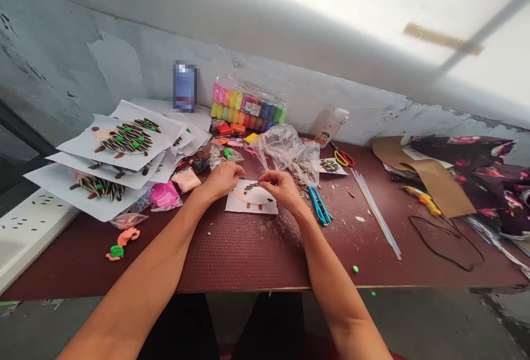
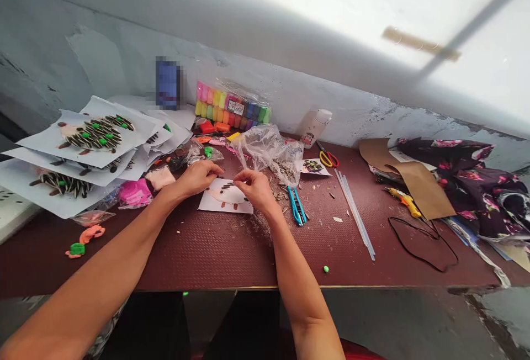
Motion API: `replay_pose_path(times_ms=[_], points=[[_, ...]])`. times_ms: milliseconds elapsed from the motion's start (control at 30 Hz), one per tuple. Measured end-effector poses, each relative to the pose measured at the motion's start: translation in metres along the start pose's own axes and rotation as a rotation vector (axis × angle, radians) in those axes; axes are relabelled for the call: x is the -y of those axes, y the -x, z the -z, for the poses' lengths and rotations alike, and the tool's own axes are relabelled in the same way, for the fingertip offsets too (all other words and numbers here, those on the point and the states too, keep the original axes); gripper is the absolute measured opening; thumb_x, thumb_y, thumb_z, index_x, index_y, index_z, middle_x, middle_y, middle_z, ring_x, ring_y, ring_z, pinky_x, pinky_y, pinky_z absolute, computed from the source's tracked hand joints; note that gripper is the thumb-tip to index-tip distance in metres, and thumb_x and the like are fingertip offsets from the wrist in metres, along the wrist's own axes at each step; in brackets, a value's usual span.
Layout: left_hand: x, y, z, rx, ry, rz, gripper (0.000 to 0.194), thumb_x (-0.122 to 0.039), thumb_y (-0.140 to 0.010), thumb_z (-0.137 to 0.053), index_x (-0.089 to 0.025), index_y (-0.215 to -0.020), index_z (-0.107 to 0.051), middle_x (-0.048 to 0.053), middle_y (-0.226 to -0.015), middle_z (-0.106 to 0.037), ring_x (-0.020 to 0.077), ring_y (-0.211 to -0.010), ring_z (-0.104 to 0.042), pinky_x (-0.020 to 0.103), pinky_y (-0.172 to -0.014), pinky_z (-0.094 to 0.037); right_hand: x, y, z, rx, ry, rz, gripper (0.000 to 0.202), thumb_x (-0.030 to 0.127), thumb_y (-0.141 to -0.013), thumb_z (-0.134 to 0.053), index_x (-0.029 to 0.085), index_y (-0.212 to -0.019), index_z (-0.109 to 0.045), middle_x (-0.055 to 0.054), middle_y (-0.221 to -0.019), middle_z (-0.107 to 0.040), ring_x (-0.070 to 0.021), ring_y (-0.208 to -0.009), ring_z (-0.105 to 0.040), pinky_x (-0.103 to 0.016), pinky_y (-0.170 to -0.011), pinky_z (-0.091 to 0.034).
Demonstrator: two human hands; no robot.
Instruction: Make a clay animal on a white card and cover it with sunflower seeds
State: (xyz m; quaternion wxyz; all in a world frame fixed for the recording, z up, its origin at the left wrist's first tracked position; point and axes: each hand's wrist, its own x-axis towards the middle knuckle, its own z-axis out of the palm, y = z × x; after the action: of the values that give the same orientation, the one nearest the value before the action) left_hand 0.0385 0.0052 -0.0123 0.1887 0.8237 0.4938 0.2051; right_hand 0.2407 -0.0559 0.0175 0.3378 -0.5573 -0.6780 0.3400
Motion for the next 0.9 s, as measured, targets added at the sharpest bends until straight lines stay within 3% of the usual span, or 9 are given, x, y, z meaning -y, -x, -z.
replay_pose_path(times_ms=[333,900], points=[[-0.001,-0.001,0.001,0.016,-0.012,-0.008,0.037,-0.012,-0.082,-0.05,-0.02,-0.102,-0.081,0.007,-0.105,-0.079,0.0225,-0.1,-0.071,0.032,-0.095,-0.054,0.003,0.006,-0.016,-0.028,0.341,0.1,0.01,0.013,-0.085,-0.068,0.02,-0.084,-0.076,-0.001,-0.09,-0.066,-0.0142,-0.084,-0.058,-0.025,-0.079,-0.04],[0.006,-0.003,-0.001,0.057,-0.02,-0.055,0.036,-0.012,-0.08,-0.052,-0.019,-0.101,-0.081,0.008,-0.106,-0.078,0.0227,-0.102,-0.069,0.031,-0.094,-0.053,0.003,0.006,-0.027,-0.031,0.396,0.062,0.011,0.011,-0.087,-0.067,0.018,-0.087,-0.075,-0.002,-0.087,-0.064,-0.0143,-0.081,-0.059,-0.025,-0.077,-0.042]])
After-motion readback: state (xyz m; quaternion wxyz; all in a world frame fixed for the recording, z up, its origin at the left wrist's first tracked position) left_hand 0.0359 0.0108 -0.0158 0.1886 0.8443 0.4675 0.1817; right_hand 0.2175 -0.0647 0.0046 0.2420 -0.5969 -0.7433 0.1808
